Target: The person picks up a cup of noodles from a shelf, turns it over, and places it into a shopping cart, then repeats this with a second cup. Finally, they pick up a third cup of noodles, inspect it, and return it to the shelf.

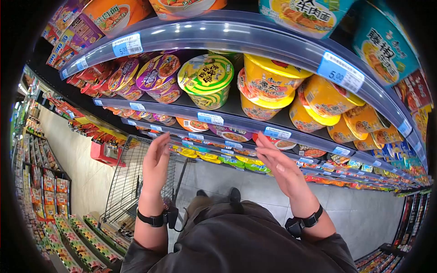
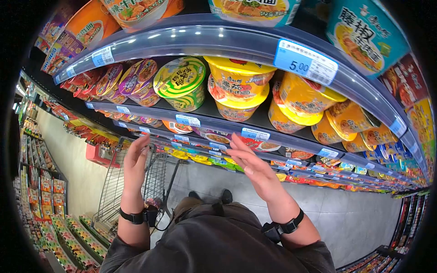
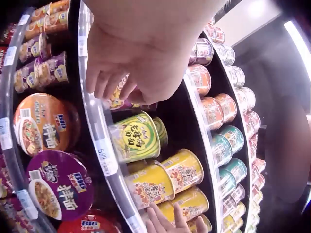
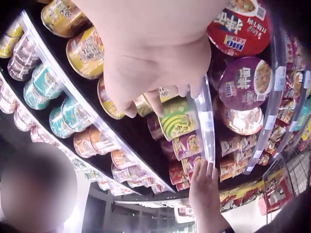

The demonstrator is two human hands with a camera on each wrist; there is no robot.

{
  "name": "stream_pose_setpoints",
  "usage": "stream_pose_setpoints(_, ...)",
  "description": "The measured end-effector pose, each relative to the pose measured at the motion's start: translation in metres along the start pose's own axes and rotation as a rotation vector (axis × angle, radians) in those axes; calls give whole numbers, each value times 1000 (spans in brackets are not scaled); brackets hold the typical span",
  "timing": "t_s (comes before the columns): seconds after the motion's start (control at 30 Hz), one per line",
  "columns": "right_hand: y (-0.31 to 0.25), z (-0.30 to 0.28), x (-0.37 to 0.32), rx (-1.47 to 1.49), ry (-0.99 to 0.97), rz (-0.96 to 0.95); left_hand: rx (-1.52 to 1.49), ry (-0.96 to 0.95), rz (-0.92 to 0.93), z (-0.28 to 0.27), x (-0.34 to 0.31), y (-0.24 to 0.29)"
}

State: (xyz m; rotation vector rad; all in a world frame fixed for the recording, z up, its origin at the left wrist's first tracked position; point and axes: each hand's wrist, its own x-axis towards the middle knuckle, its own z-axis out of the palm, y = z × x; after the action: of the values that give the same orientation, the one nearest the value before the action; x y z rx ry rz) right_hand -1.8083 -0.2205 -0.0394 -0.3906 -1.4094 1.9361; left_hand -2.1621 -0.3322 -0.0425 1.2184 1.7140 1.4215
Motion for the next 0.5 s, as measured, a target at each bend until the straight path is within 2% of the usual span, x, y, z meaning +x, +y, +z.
stream_pose_setpoints(0.07, -5, 5, 22, 10, -61, -30, -54, 32, 84, 7, 15, 15)
stream_pose_setpoints(0.17, -2, 11, 53, -78, -189, -118, -78, -13, 104, 12, 41, 29)
stream_pose_setpoints(0.33, -8, 20, 95, -223, -169, -137, -161, -115, 106, 23, 84, 37)
stream_pose_setpoints(0.4, -10, 26, 108, -241, -81, -94, -165, -156, 100, 23, 101, 26)
stream_pose_setpoints(0.5, -10, 25, 121, -326, -75, -94, -190, -182, 72, 28, 118, 22)
